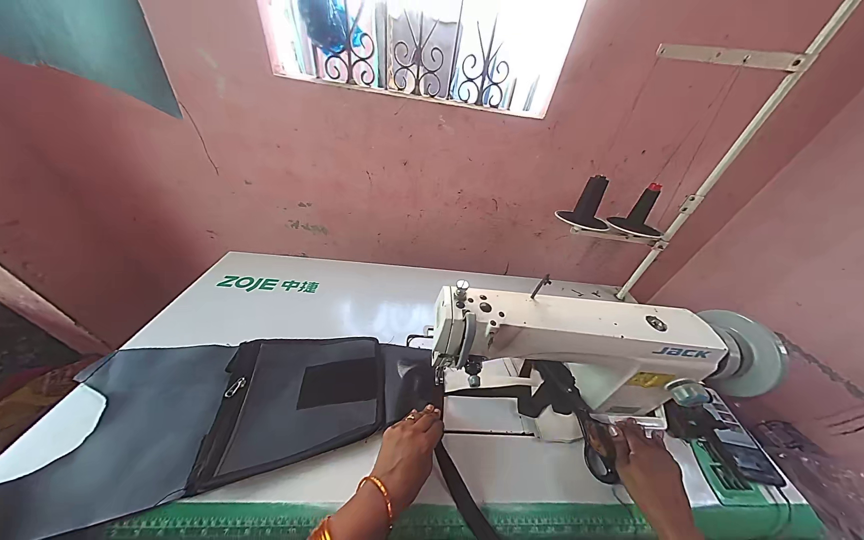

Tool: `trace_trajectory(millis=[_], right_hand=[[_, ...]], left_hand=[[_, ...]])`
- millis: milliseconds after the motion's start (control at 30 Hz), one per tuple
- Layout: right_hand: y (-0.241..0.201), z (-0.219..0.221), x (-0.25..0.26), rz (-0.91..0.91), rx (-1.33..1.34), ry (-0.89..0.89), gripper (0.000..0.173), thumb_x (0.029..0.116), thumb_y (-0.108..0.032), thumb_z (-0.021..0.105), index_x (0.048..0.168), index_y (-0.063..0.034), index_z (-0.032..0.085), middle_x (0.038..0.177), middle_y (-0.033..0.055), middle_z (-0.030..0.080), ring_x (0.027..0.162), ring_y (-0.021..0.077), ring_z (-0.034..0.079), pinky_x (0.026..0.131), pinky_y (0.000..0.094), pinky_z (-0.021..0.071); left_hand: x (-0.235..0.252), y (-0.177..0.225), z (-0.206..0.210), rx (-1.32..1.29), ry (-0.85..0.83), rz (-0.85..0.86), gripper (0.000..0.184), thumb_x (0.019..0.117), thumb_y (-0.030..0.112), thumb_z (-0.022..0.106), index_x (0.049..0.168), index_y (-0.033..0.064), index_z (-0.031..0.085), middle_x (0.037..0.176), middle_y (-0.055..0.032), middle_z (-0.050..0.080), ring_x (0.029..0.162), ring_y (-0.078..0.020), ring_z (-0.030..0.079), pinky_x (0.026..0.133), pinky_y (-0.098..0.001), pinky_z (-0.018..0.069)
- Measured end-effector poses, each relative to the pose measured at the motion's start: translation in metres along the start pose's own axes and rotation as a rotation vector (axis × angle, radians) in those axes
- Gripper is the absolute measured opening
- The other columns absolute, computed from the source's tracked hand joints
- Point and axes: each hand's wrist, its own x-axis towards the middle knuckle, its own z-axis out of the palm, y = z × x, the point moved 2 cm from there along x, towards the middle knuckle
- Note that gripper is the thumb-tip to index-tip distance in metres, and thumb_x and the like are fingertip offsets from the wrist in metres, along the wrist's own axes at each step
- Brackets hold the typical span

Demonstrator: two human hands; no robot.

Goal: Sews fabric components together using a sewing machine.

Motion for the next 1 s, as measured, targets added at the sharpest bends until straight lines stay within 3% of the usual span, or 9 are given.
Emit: trace_trajectory(millis=[267,400,500,567,633,733,833,900,1000], right_hand=[[0.000,-0.009,0.003,0.038,-0.030,-0.076,0.031,0.1055,-0.009,0.050,0.113,0.0122,0.071,0.126,0.0330,0.066,0.125,0.0504,0.060,0.111,0.0661,0.0367],[-0.009,-0.032,0.002,-0.099,0.087,0.212,0.030,0.1000,-0.003,0.052,0.116,0.0167,0.069,0.124,0.0366,0.065,0.121,0.0556,0.061,0.107,0.0699,0.0399],[-0.016,-0.067,0.014,-0.238,0.193,0.462,0.035,0.0988,-0.013,0.051,0.108,0.0128,0.073,0.110,0.0307,0.072,0.101,0.0481,0.072,0.091,0.0610,0.0545],[-0.016,-0.096,0.031,-0.263,0.151,0.557,0.037,0.1011,-0.014,0.050,0.111,0.0146,0.071,0.115,0.0329,0.070,0.106,0.0499,0.069,0.094,0.0607,0.0538],[-0.002,-0.120,0.061,-0.174,0.100,0.589,0.040,0.1033,-0.016,0.050,0.117,0.0172,0.065,0.127,0.0384,0.062,0.121,0.0549,0.060,0.104,0.0632,0.0461],[0.032,-0.148,0.121,0.138,0.098,0.417,0.045,0.1059,-0.021,0.053,0.131,0.0150,0.059,0.143,0.0421,0.047,0.139,0.0567,0.041,0.115,0.0661,0.0290],[0.064,-0.160,0.184,0.310,0.008,0.177,0.044,0.1089,-0.028,0.050,0.108,0.0121,0.068,0.114,0.0409,0.063,0.114,0.0569,0.057,0.095,0.0728,0.0377],[0.064,-0.162,0.203,0.365,-0.051,0.003,0.037,0.1091,-0.023,0.050,0.114,0.0074,0.071,0.121,0.0381,0.063,0.120,0.0546,0.057,0.098,0.0715,0.0386],[0.061,-0.157,0.211,0.381,-0.094,-0.034,0.032,0.1075,-0.019,0.052,0.116,0.0056,0.071,0.125,0.0370,0.062,0.124,0.0540,0.055,0.100,0.0715,0.0378]], left_hand=[[-0.022,0.007,-0.007,0.012,0.050,0.030,0.021,0.0818,-0.006,0.062,0.086,0.0060,0.079,0.104,-0.0084,0.079,0.100,-0.0240,0.077,0.080,-0.0420,0.0636],[-0.027,0.006,-0.009,-0.013,0.060,0.032,0.021,0.0835,-0.004,0.061,0.086,0.0073,0.079,0.104,-0.0075,0.080,0.100,-0.0231,0.077,0.081,-0.0412,0.0635],[-0.021,0.002,-0.008,-0.045,0.042,0.019,0.021,0.0850,-0.004,0.062,0.087,0.0078,0.080,0.106,-0.0074,0.079,0.101,-0.0235,0.077,0.080,-0.0425,0.0634],[-0.015,0.000,-0.007,-0.071,0.023,0.002,0.021,0.0863,-0.004,0.063,0.089,0.0074,0.080,0.108,-0.0080,0.079,0.102,-0.0247,0.077,0.079,-0.0448,0.0633],[-0.006,-0.004,-0.006,-0.099,-0.026,-0.029,0.021,0.0885,-0.006,0.062,0.093,0.0058,0.080,0.111,-0.0099,0.078,0.105,-0.0274,0.076,0.081,-0.0475,0.0627],[0.018,-0.012,-0.008,-0.144,-0.212,-0.141,0.024,0.0940,-0.004,0.057,0.102,0.0031,0.079,0.116,-0.0156,0.073,0.114,-0.0329,0.070,0.087,-0.0504,0.0595],[0.041,-0.026,-0.003,-0.179,-0.319,-0.186,0.024,0.0998,0.005,0.055,0.109,0.0024,0.077,0.122,-0.0181,0.069,0.123,-0.0333,0.063,0.099,-0.0470,0.0545],[0.045,-0.033,0.001,-0.197,-0.297,-0.150,0.023,0.0986,0.004,0.056,0.108,0.0026,0.078,0.119,-0.0196,0.070,0.119,-0.0342,0.065,0.100,-0.0462,0.0538],[0.046,-0.038,0.002,-0.208,-0.281,-0.119,0.026,0.0976,0.004,0.056,0.110,0.0034,0.078,0.118,-0.0195,0.070,0.118,-0.0336,0.065,0.102,-0.0453,0.0523]])
